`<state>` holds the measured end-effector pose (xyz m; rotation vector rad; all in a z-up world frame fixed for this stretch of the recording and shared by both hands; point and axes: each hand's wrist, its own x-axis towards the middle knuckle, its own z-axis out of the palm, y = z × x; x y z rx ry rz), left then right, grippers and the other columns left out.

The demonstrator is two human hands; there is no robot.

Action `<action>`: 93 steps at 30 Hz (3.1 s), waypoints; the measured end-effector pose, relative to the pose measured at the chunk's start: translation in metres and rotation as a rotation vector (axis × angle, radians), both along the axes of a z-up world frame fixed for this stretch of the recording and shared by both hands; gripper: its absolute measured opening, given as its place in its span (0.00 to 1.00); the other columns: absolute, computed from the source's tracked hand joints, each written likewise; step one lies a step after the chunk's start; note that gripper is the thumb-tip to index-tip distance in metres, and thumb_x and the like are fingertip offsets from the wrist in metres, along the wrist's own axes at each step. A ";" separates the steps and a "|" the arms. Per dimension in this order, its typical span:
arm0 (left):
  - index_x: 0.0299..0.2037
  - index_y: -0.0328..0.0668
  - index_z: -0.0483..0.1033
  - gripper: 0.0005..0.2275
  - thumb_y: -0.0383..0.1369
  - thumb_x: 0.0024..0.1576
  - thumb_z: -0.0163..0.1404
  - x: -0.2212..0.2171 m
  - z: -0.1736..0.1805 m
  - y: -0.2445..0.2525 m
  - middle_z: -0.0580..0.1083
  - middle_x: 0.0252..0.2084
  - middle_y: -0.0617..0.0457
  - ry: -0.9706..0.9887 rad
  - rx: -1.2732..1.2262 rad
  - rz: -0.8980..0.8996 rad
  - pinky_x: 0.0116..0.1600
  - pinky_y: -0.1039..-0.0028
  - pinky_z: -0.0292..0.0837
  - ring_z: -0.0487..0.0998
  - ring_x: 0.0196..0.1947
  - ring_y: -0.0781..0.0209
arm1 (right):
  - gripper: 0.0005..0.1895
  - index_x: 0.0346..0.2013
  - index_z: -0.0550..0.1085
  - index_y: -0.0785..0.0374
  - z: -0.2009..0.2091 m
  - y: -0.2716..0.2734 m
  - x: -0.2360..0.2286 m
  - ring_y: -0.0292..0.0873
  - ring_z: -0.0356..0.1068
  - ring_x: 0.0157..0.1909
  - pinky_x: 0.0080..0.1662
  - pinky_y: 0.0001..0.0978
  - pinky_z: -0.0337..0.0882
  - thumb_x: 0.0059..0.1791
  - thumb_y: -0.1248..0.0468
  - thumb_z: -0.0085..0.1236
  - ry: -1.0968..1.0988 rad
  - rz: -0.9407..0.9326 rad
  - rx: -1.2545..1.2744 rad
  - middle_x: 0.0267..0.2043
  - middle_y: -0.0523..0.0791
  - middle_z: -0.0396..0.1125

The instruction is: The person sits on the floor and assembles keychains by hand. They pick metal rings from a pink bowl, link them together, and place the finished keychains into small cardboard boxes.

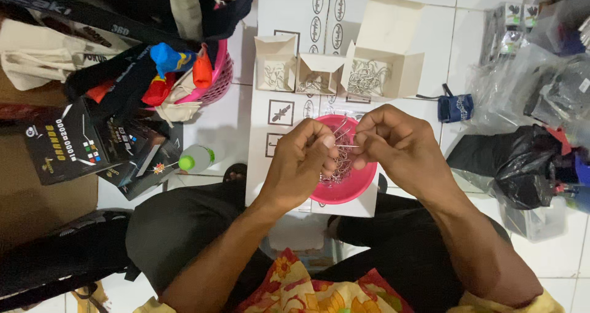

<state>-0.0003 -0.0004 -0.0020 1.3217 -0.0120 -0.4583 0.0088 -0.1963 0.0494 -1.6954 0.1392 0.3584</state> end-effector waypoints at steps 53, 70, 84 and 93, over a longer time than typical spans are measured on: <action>0.40 0.35 0.69 0.12 0.38 0.65 0.42 0.015 0.114 0.098 0.74 0.33 0.50 -0.313 0.260 0.616 0.36 0.78 0.76 0.76 0.28 0.64 | 0.09 0.35 0.70 0.71 -0.091 0.019 0.166 0.63 0.69 0.61 0.73 0.76 0.49 0.57 0.81 0.57 -1.314 0.701 -1.306 0.44 0.52 0.67; 0.40 0.34 0.68 0.12 0.37 0.65 0.41 0.015 0.115 0.098 0.73 0.32 0.50 -0.340 0.264 0.618 0.36 0.78 0.75 0.75 0.28 0.65 | 0.17 0.22 0.72 0.64 -0.087 0.036 0.149 0.74 0.45 0.76 0.66 0.86 0.40 0.57 0.71 0.53 -0.987 0.680 -1.136 0.60 0.57 0.61; 0.41 0.35 0.68 0.14 0.41 0.65 0.42 0.015 0.117 0.100 0.74 0.33 0.49 -0.298 0.313 0.625 0.35 0.79 0.75 0.77 0.27 0.64 | 0.14 0.52 0.75 0.69 -0.049 -0.063 0.100 0.62 0.63 0.52 0.44 0.58 0.67 0.56 0.63 0.62 -0.728 0.167 -1.349 0.52 0.54 0.67; 0.43 0.35 0.67 0.14 0.42 0.66 0.42 0.015 0.110 0.093 0.74 0.32 0.48 -0.350 0.359 0.646 0.35 0.79 0.75 0.76 0.26 0.63 | 0.27 0.58 0.66 0.65 -0.096 -0.113 0.105 0.53 0.73 0.37 0.45 0.48 0.67 0.46 0.66 0.62 -0.153 -0.109 -1.015 0.31 0.48 0.73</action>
